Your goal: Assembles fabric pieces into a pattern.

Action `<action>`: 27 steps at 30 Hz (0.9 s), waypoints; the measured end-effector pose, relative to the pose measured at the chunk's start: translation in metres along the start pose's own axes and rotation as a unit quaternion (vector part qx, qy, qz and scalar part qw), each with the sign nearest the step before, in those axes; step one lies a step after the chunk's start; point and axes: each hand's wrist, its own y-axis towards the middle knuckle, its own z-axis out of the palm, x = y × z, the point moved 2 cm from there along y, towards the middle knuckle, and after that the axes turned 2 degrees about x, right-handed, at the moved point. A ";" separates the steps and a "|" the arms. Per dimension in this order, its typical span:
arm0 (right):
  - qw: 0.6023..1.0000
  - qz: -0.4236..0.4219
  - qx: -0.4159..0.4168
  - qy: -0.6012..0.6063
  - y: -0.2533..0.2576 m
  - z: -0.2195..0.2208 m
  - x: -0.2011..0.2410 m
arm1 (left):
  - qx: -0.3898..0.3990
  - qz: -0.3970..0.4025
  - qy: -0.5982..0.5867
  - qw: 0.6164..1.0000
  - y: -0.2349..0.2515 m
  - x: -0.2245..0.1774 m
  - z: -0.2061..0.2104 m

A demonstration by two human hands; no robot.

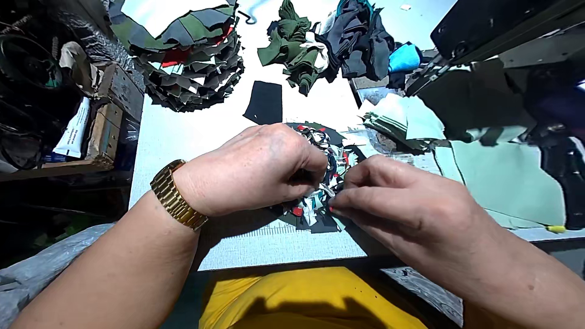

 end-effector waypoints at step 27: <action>1.000 -0.005 -0.011 -0.001 -0.009 0.007 -0.006 | 0.036 0.021 0.013 0.999 0.001 -0.007 0.010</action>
